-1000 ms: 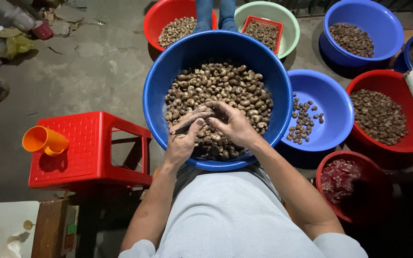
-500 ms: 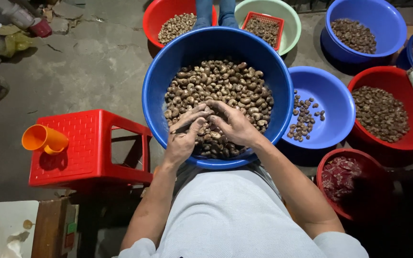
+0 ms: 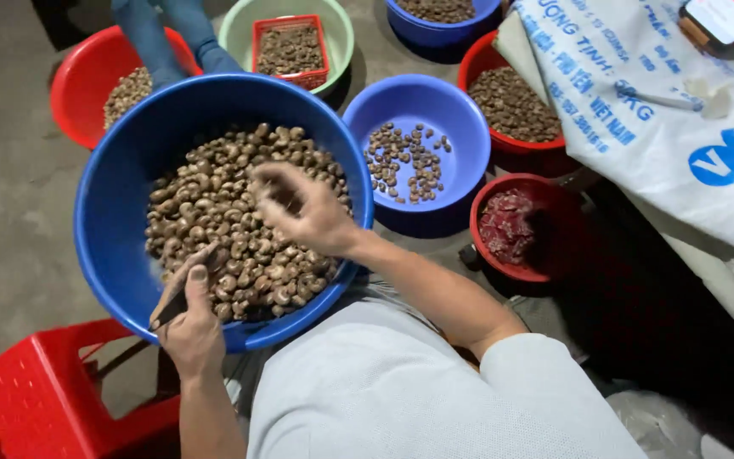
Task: A person sits on the floor sorting and shelling cashew nuts from a large blue bowl into several smaller colored bowls using a small hand tool.
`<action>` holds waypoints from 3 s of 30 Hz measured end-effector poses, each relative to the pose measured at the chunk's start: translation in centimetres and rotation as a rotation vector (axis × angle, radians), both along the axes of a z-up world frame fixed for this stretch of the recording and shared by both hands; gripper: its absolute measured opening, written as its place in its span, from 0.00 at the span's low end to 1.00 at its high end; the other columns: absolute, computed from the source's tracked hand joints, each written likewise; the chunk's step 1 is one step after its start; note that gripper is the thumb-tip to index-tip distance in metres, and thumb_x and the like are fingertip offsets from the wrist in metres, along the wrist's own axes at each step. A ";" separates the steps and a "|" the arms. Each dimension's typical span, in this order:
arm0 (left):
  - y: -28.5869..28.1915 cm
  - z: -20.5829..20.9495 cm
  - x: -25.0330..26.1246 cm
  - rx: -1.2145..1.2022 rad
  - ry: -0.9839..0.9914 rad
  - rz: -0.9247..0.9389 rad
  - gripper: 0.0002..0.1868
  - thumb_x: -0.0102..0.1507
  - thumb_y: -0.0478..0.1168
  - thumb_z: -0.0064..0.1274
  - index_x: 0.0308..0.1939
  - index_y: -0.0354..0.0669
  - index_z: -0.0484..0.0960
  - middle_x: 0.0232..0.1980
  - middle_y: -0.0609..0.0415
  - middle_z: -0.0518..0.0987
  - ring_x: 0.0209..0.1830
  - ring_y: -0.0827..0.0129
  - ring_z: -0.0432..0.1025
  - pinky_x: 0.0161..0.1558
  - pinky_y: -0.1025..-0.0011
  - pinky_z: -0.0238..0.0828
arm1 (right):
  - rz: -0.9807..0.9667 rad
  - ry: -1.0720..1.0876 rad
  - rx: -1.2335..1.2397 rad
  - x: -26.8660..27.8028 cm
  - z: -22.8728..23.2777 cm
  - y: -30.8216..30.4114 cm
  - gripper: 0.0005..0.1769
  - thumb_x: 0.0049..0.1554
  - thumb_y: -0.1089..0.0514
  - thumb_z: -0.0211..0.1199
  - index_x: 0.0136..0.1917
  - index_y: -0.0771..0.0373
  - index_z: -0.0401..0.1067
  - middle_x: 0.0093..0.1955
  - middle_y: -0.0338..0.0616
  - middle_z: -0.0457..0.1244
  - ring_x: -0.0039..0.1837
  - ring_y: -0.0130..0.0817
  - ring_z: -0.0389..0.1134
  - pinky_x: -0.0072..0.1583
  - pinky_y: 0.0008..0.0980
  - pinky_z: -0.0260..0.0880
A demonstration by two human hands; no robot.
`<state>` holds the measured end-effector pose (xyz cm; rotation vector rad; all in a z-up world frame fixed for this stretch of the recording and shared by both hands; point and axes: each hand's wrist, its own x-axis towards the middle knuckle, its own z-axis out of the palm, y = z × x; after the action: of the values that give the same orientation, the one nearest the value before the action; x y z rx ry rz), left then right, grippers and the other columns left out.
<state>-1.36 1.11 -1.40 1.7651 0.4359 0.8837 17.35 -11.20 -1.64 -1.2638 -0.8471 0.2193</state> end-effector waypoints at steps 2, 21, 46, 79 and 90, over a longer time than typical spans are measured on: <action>-0.2 0.3 0.2 -0.011 0.009 -0.024 0.13 0.78 0.34 0.44 0.59 0.27 0.79 0.56 0.29 0.79 0.60 0.46 0.76 0.59 0.54 0.75 | -0.112 -0.009 0.072 2.6 -0.5 -1.7 0.21 0.63 0.61 0.61 0.69 0.55 0.68 0.49 0.46 0.71 0.42 0.31 0.75 0.43 0.28 0.78; -1.0 1.4 0.8 -0.190 0.152 -0.025 0.14 0.73 0.36 0.47 0.58 0.28 0.77 0.49 0.42 0.83 0.47 0.60 0.81 0.53 0.70 0.79 | -0.573 0.111 -0.729 16.6 -10.1 -11.1 0.40 0.58 0.56 0.54 0.80 0.61 0.46 0.62 0.57 0.64 0.42 0.35 0.71 0.43 0.36 0.74; -1.1 2.0 0.5 -0.147 0.205 0.023 0.14 0.72 0.35 0.48 0.57 0.28 0.80 0.52 0.45 0.82 0.49 0.65 0.76 0.54 0.74 0.72 | 0.369 -1.140 -1.087 -1.0 -7.1 3.8 0.24 0.60 0.58 0.57 0.70 0.54 0.69 0.57 0.52 0.63 0.56 0.43 0.62 0.52 0.45 0.71; -0.7 1.5 0.8 -0.003 0.002 0.088 0.10 0.69 0.37 0.54 0.49 0.41 0.88 0.49 0.44 0.86 0.56 0.58 0.79 0.61 0.56 0.72 | 0.401 -0.082 -0.373 -1.5 -1.0 1.8 0.21 0.58 0.57 0.70 0.62 0.67 0.72 0.52 0.59 0.70 0.57 0.48 0.73 0.58 0.43 0.74; -0.6 2.0 0.3 -0.126 -0.102 0.009 0.12 0.71 0.40 0.53 0.53 0.40 0.88 0.50 0.44 0.86 0.53 0.61 0.80 0.58 0.60 0.75 | 0.485 0.177 -0.375 -1.7 -0.4 1.3 0.16 0.64 0.61 0.60 0.64 0.68 0.69 0.54 0.53 0.71 0.50 0.37 0.74 0.46 0.35 0.80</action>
<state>-1.10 0.55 0.61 1.5975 0.4243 0.9282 15.64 -9.90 -2.00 -1.3403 -0.9772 0.8993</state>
